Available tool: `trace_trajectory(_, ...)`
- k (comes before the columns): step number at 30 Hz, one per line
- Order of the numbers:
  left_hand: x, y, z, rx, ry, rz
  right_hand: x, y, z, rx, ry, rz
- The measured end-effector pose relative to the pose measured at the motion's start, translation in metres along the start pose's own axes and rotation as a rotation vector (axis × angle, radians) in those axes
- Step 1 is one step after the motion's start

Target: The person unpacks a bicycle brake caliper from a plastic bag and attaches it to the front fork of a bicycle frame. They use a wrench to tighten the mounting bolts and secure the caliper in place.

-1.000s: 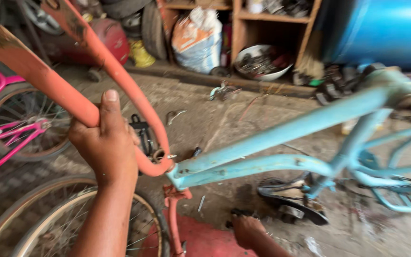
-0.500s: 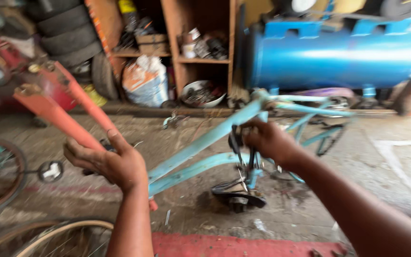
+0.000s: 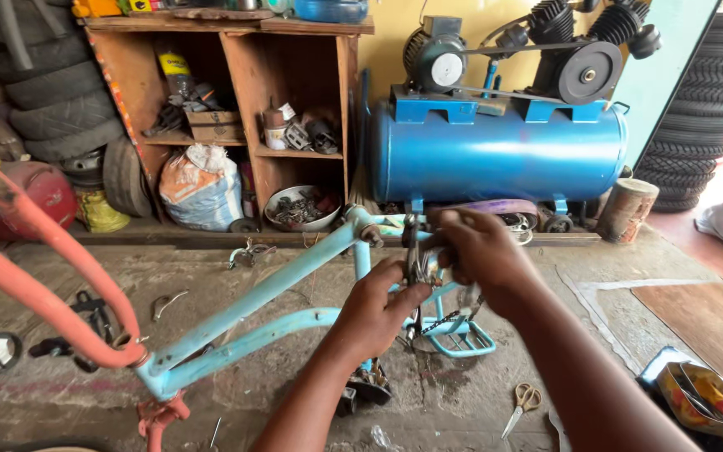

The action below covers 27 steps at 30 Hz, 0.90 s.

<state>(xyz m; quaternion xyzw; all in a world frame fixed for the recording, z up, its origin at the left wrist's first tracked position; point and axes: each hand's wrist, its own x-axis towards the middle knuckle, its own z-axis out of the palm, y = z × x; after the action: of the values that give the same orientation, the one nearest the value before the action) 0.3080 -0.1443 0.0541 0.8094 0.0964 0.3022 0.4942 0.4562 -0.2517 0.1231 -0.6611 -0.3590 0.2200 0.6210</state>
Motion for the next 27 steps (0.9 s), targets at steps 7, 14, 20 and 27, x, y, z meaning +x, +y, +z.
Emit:
trace_trajectory(7,0.047,0.006,-0.014,-0.528,0.036,-0.085,0.008,0.030,-0.051,-0.702,0.123,0.056)
trace_trajectory(14,0.081,-0.026,-0.026,-1.001,0.226,0.003,0.033,0.049,-0.069,-0.968,-0.100,0.094)
trace_trajectory(20,0.094,-0.055,-0.036,-0.216,0.295,0.037,0.053,0.064,-0.056,-0.883,0.110,0.088)
trace_trajectory(27,0.111,-0.056,-0.015,-0.107,-0.082,0.084,0.082,0.074,-0.076,-0.293,0.338,-0.128)
